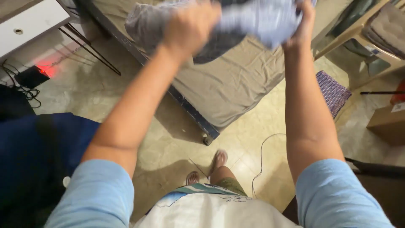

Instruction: The person vacuums the bedroom floor with a corded stick vacuum, then tidies by folding and placing clothes, hanging a tote bag, and moving a stuffed toy onto the bed.

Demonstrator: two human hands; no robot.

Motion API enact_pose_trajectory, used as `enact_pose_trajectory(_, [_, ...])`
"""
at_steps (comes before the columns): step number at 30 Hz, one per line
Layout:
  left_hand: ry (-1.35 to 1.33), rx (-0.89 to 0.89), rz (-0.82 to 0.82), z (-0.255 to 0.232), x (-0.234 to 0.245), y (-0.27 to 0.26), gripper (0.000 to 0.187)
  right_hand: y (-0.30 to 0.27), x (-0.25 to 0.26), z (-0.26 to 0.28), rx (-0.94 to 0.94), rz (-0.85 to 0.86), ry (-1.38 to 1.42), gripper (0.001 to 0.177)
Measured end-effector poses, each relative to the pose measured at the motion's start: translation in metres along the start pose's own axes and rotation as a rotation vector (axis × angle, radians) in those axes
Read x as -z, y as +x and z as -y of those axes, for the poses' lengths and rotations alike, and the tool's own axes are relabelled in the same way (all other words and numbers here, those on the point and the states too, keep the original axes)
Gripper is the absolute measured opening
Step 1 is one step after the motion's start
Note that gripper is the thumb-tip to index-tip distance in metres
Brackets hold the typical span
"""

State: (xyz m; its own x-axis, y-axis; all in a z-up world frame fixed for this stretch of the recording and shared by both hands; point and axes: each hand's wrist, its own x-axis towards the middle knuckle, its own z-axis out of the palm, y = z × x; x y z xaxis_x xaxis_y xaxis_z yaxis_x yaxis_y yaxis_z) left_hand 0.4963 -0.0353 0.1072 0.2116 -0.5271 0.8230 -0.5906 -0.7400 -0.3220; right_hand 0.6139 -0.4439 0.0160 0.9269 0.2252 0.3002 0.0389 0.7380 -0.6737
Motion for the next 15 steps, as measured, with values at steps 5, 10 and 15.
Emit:
enact_pose_trajectory(5, [-0.308, 0.183, 0.423, -0.109, -0.095, -0.136, 0.015, -0.045, 0.130, -0.089, -0.295, -0.512, -0.318, 0.031])
enact_pose_trajectory(10, [-0.686, 0.773, 1.072, -0.191, -0.210, -0.334, 0.057, -0.115, 0.232, -0.224, -0.683, -0.679, -1.018, 0.074])
enact_pose_trajectory(15, [-0.804, 1.799, 1.235, -0.204, -0.245, -0.432, 0.061, -0.183, 0.240, -0.318, -0.949, -0.816, -0.972, 0.075])
